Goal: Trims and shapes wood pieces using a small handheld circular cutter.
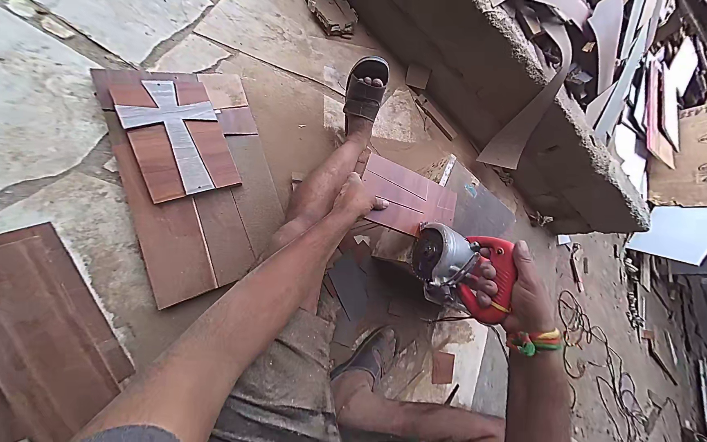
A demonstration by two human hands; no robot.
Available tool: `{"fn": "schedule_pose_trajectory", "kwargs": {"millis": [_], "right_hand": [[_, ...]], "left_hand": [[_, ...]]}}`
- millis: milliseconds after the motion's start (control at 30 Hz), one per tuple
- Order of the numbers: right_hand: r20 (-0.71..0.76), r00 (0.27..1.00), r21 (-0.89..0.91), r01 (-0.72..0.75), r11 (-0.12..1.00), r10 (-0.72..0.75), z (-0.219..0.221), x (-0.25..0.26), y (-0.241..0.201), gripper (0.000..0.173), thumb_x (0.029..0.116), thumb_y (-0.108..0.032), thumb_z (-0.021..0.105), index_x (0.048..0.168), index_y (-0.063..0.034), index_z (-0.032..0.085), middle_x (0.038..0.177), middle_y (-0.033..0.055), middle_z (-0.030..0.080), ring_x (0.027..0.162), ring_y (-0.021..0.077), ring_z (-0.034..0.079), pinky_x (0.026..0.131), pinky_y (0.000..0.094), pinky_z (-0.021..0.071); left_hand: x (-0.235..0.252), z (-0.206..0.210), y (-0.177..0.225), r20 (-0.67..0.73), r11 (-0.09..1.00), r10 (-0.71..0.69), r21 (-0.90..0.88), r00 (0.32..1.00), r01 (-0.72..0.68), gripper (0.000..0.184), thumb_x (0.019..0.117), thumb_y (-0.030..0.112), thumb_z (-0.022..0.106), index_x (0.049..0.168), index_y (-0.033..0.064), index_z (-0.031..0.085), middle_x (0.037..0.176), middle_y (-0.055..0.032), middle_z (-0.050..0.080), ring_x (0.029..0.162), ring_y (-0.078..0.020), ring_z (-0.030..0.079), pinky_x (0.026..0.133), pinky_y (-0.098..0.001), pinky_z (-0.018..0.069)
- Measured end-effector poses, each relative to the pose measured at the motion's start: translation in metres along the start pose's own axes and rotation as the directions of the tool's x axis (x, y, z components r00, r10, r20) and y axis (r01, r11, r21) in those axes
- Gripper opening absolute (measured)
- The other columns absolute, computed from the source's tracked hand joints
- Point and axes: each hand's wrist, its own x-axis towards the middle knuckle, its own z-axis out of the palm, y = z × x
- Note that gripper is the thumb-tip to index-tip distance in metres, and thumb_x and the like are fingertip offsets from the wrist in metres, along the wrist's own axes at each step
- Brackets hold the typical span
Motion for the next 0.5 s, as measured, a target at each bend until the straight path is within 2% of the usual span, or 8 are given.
{"fn": "schedule_pose_trajectory", "kwargs": {"millis": [100, 133, 233, 400, 467, 500], "right_hand": [[-0.079, 0.996, -0.158, 0.036, 0.987, -0.049, 0.014, -0.006, 0.023, 0.070, 0.1093, -0.056, 0.014, 0.110, -0.0032, 0.060, 0.056, 0.0030, 0.053, 0.040, 0.0135, 0.053, 0.036, 0.0321, 0.0516], [-0.100, 0.993, -0.163, 0.047, 0.986, -0.064, 0.017, -0.009, 0.030, 0.069, 0.1095, -0.056, 0.014, 0.109, -0.0038, 0.059, 0.056, 0.0026, 0.052, 0.039, 0.0133, 0.052, 0.036, 0.0319, 0.0509], [-0.163, 0.980, -0.107, 0.093, 0.990, -0.110, 0.019, -0.012, 0.046, 0.066, 0.1100, -0.055, 0.016, 0.103, -0.0039, 0.057, 0.056, 0.0030, 0.052, 0.039, 0.0138, 0.052, 0.035, 0.0320, 0.0501], [-0.249, 0.952, -0.109, 0.153, 0.982, -0.176, 0.029, -0.018, 0.071, 0.063, 0.1109, -0.052, 0.017, 0.098, -0.0038, 0.055, 0.053, 0.0016, 0.051, 0.038, 0.0123, 0.052, 0.035, 0.0300, 0.0503], [-0.260, 0.947, -0.110, 0.166, 0.980, -0.189, 0.030, -0.019, 0.075, 0.063, 0.1108, -0.052, 0.017, 0.098, -0.0049, 0.056, 0.053, 0.0006, 0.051, 0.038, 0.0117, 0.052, 0.035, 0.0295, 0.0502], [-0.265, 0.944, -0.112, 0.172, 0.979, -0.196, 0.030, -0.019, 0.078, 0.062, 0.1106, -0.053, 0.016, 0.098, -0.0059, 0.055, 0.054, 0.0001, 0.051, 0.038, 0.0116, 0.052, 0.035, 0.0298, 0.0505]], "left_hand": [[-0.004, -0.004, 0.000, -0.021, 0.984, -0.019, 0.178, 1.000, 0.022, 0.086, 0.0719, 0.053, 0.090, 0.133, 0.0008, 0.059, 0.117, -0.0190, 0.069, 0.108, -0.0309, 0.068, 0.092, -0.0524, 0.0547], [-0.005, -0.005, 0.001, -0.014, 0.979, -0.032, 0.202, 0.999, 0.034, 0.088, 0.0727, 0.055, 0.089, 0.135, 0.0015, 0.058, 0.118, -0.0186, 0.068, 0.108, -0.0305, 0.067, 0.092, -0.0528, 0.0541], [0.002, -0.002, -0.003, -0.023, 0.984, 0.004, 0.178, 1.000, 0.000, 0.095, 0.0693, 0.052, 0.092, 0.140, 0.0027, 0.052, 0.122, -0.0184, 0.067, 0.111, -0.0303, 0.067, 0.095, -0.0525, 0.0542], [0.002, -0.003, -0.006, -0.023, 0.967, 0.049, 0.252, 0.999, -0.041, 0.102, 0.0655, 0.062, 0.090, 0.141, 0.0039, 0.053, 0.124, -0.0181, 0.067, 0.113, -0.0306, 0.067, 0.095, -0.0537, 0.0540], [0.002, -0.004, -0.007, -0.013, 0.963, 0.059, 0.265, 0.998, -0.054, 0.112, 0.0648, 0.064, 0.089, 0.148, 0.0027, 0.047, 0.131, -0.0193, 0.064, 0.120, -0.0310, 0.064, 0.100, -0.0537, 0.0513], [0.002, -0.003, -0.007, 0.006, 0.973, 0.069, 0.221, 0.998, -0.069, 0.117, 0.0651, 0.060, 0.092, 0.152, 0.0010, 0.040, 0.133, -0.0213, 0.062, 0.120, -0.0322, 0.064, 0.101, -0.0535, 0.0511]]}}
